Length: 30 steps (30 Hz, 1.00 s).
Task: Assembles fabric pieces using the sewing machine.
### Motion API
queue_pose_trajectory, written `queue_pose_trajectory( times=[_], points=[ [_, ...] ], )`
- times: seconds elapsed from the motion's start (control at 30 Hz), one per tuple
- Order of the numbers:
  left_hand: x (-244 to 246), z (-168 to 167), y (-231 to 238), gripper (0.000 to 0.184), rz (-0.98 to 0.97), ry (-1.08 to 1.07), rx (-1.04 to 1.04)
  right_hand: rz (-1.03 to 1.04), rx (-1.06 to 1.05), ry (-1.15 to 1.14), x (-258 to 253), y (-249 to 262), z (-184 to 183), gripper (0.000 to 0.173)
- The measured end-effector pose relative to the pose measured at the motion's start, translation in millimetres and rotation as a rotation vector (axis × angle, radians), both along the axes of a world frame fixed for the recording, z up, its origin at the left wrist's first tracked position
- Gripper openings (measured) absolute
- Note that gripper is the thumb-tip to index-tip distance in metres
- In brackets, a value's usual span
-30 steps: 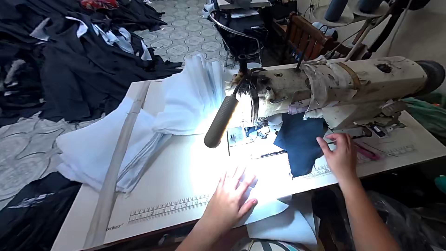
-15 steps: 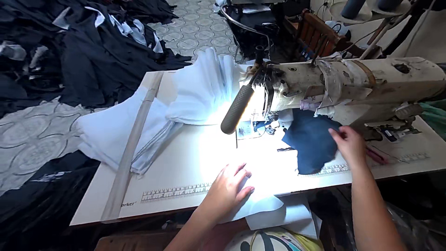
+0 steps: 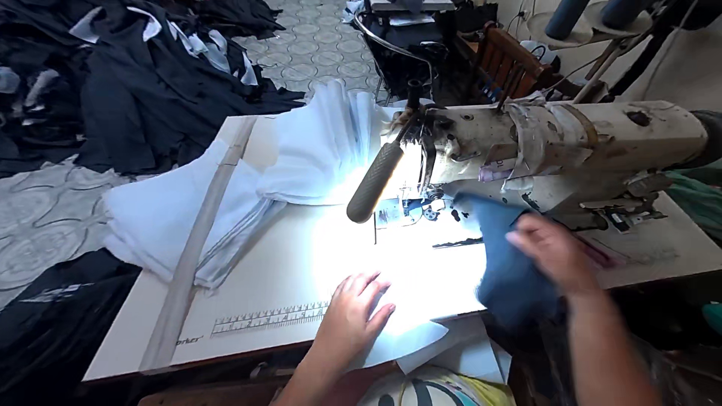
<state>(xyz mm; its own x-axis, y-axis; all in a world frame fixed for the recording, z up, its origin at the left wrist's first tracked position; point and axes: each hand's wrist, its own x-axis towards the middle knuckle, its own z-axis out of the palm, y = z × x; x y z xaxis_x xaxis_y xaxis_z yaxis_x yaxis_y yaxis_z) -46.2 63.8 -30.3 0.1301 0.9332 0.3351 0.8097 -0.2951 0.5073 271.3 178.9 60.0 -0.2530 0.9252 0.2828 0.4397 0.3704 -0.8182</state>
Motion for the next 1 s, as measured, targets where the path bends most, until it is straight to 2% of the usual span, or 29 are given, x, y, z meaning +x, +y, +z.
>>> queue_pose_trajectory(
  times=[0.07, 0.1, 0.13, 0.17, 0.23, 0.27, 0.33, 0.43, 0.5, 0.57, 0.63, 0.7, 0.73, 0.8, 0.87, 0.93, 1.0],
  points=[
    [-1.6, -0.3, -3.4, 0.044, 0.003, -0.003, 0.009, -0.104, -0.042, 0.147, 53.1, 4.9, 20.9, 0.020],
    [-2.0, -0.5, -2.3, 0.044, 0.005, -0.003, 0.022, -0.158, -0.085, 0.134, 69.3, 6.7, 24.7, 0.023],
    [-1.6, -1.4, -1.0, 0.044, 0.005, -0.004, 0.029, -0.228, -0.120, 0.014, 80.7, 9.1, 21.8, 0.019],
    [-0.4, -2.6, -0.3, 0.044, 0.003, -0.004, 0.030, -0.302, -0.158, -0.213, 88.2, 11.2, 13.8, 0.010],
    [1.9, -3.6, 1.6, 0.044, -0.005, 0.005, 0.035, -0.411, -0.258, -0.613, 88.6, 13.4, -6.8, 0.026],
    [2.1, -3.3, 2.4, 0.044, -0.005, 0.008, 0.034, -0.464, -0.241, -0.683, 86.8, 12.3, -15.9, 0.027],
    [2.0, -2.2, 1.7, 0.043, -0.002, 0.006, 0.023, -0.551, -0.064, -0.678, 82.8, 6.7, -20.0, 0.033],
    [0.0, 0.7, -0.9, 0.042, 0.000, 0.012, 0.008, -0.600, 0.267, -0.520, 66.1, 2.9, -7.3, 0.035],
    [-0.7, 2.6, -0.5, 0.044, -0.004, 0.002, -0.003, -0.493, 0.386, -0.356, 44.3, 0.0, 7.9, 0.029],
    [-1.4, 3.2, -0.2, 0.052, -0.008, -0.048, -0.025, -0.194, 0.315, -0.223, 8.2, -13.5, 20.5, 0.017],
    [-2.6, 7.4, -0.7, 0.066, -0.007, -0.129, -0.083, 0.141, 0.181, -0.259, -46.4, -37.4, 17.8, 0.014],
    [-1.0, 13.0, 2.2, 0.073, 0.007, -0.183, -0.109, 0.406, 0.044, -0.341, -99.7, -62.2, -5.5, 0.019],
    [0.8, 15.4, 4.2, 0.069, 0.025, -0.192, -0.114, 0.536, -0.040, -0.363, -117.0, -71.0, -17.3, 0.020],
    [2.2, 17.8, 10.9, 0.048, 0.073, -0.180, -0.116, 0.733, -0.217, -0.359, -128.1, -71.8, -22.6, 0.030],
    [1.8, 18.8, 13.2, 0.029, 0.113, -0.148, -0.115, 0.675, -0.184, -0.219, -114.5, -56.6, -22.8, 0.031],
    [1.8, 19.2, 15.1, 0.025, 0.126, -0.095, -0.089, 0.438, -0.092, -0.262, -96.8, -26.9, -21.0, 0.036],
    [1.1, 24.6, 19.7, 0.025, 0.124, -0.059, -0.130, 0.355, -0.177, -0.476, -84.5, 7.1, -18.3, 0.063]
  ],
)
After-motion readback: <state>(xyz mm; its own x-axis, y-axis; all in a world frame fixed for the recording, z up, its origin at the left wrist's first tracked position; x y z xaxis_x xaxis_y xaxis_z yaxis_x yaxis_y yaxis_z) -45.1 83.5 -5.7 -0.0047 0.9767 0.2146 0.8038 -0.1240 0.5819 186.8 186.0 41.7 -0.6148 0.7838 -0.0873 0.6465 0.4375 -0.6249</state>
